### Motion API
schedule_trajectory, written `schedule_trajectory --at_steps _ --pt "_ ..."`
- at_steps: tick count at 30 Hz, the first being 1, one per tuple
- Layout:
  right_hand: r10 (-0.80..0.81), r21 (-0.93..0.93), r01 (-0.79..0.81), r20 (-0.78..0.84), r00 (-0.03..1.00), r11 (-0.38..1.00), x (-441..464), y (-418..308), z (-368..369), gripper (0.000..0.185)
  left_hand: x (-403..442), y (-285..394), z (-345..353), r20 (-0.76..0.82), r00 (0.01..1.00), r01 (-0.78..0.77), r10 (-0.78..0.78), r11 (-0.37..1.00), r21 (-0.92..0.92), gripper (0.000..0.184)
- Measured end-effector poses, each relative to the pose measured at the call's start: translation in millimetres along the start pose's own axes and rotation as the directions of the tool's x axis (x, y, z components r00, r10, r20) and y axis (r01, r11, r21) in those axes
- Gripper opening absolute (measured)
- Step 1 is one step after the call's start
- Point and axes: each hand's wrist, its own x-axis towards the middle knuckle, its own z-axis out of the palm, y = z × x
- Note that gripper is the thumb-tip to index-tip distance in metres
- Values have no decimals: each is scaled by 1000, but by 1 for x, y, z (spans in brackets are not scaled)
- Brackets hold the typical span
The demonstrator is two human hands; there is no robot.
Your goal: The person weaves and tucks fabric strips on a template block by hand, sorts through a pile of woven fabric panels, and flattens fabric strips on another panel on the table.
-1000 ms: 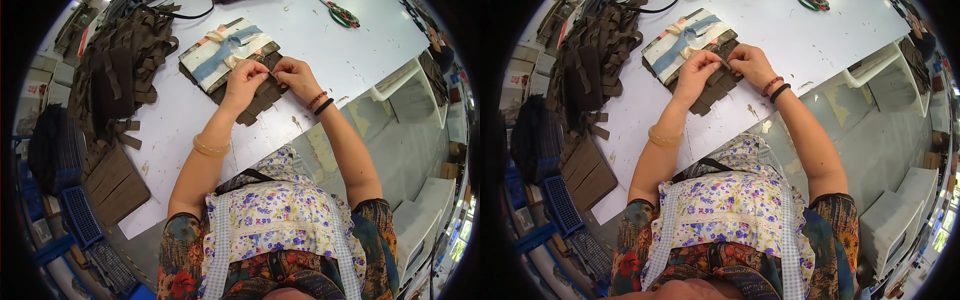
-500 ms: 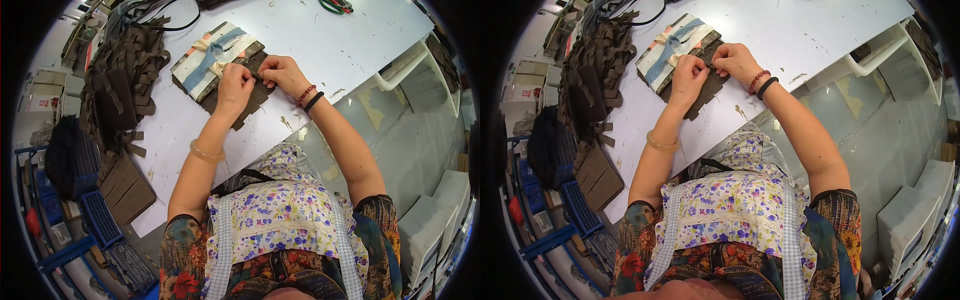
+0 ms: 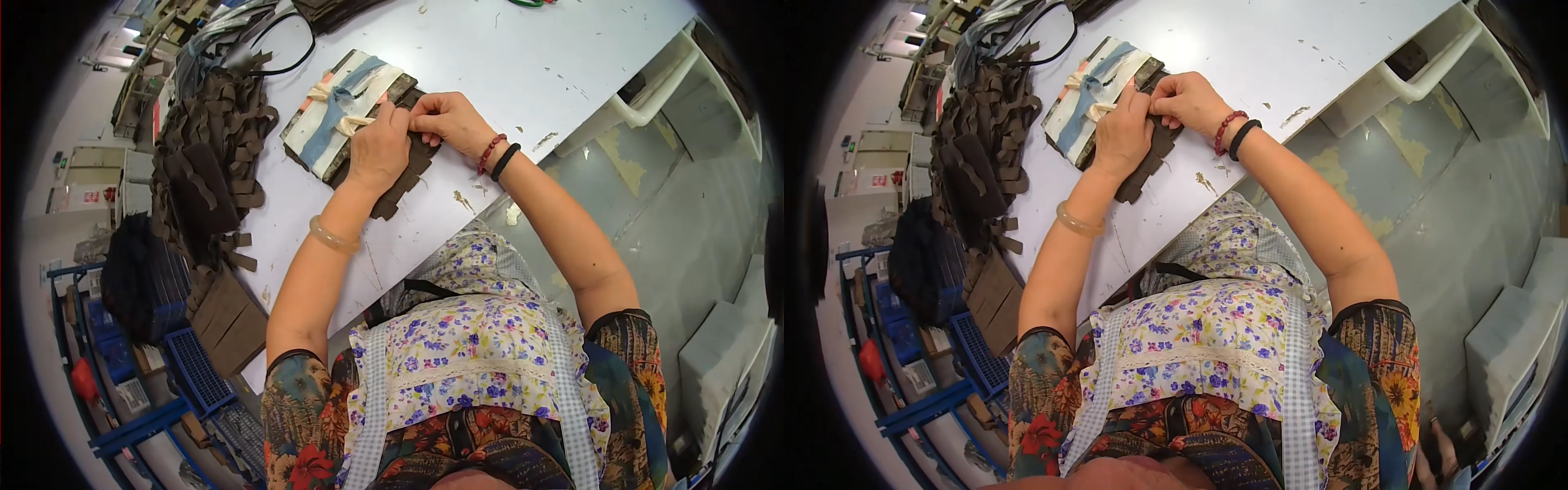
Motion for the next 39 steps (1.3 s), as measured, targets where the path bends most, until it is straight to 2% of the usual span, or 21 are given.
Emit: schedule_trajectory --at_steps 2,4,6,7,9,10,12,15,19,22,24,25,26,29,32,36,39 --pt "0 -4 -1 -82 997 1000 -3 -2 6 7 -4 -1 1 -108 994 -17 12 999 -41 16" --pt "2 -6 -3 -164 986 1000 0 -1 7 7 -4 -2 2 -117 992 -41 37 999 -32 16" --pt "30 -164 -46 -102 994 985 7 -1 4 6 -5 -4 4 -124 992 -20 18 1000 -15 15" --pt "22 -162 -39 -105 994 986 8 -2 1 6 -5 -4 4 -115 993 -15 13 1000 -11 15" --pt "31 -284 -22 28 999 959 8 -7 -7 6 -4 -3 4 -122 992 -8 5 1000 -22 16" --pt "25 -284 -16 27 999 959 8 -10 -9 6 -5 -3 5 -121 993 7 -12 999 -42 18" --pt "92 -367 -48 104 990 929 8 -14 -12 8 -6 -2 7 -134 991 -2 -4 999 -44 19" --pt "73 -388 -6 158 985 922 8 -13 -15 10 -5 -1 9 -177 984 -23 14 999 -49 19" --pt "9 -360 42 140 990 932 8 -11 -13 5 -6 -3 12 -194 981 -28 14 997 -71 19" --pt "11 -430 49 135 991 902 9 -10 -9 5 -7 -7 13 -203 979 -41 22 995 -91 19" --pt "-280 -689 363 235 931 627 11 -6 -5 6 -9 -9 14 -205 978 -46 26 995 -94 18" --pt "-424 -759 441 240 874 480 16 3 1 8 -9 -12 15 -196 980 -56 34 993 -108 17" --pt "-432 -759 444 239 870 477 17 12 0 8 -10 -14 16 -189 981 -66 42 991 -121 15" --pt "-461 -701 415 138 877 580 11 16 5 7 -10 -17 17 -186 982 -48 13 982 -181 17" --pt "-462 -655 423 125 878 626 10 16 6 10 -10 -17 14 -197 980 -33 -11 976 -217 18" --pt "-493 -626 442 104 864 642 10 19 7 11 -12 -17 13 -224 974 -43 -1 981 -189 20" --pt "-481 -630 428 97 871 648 13 21 3 12 -14 -17 14 -168 986 -34 13 992 -123 21"
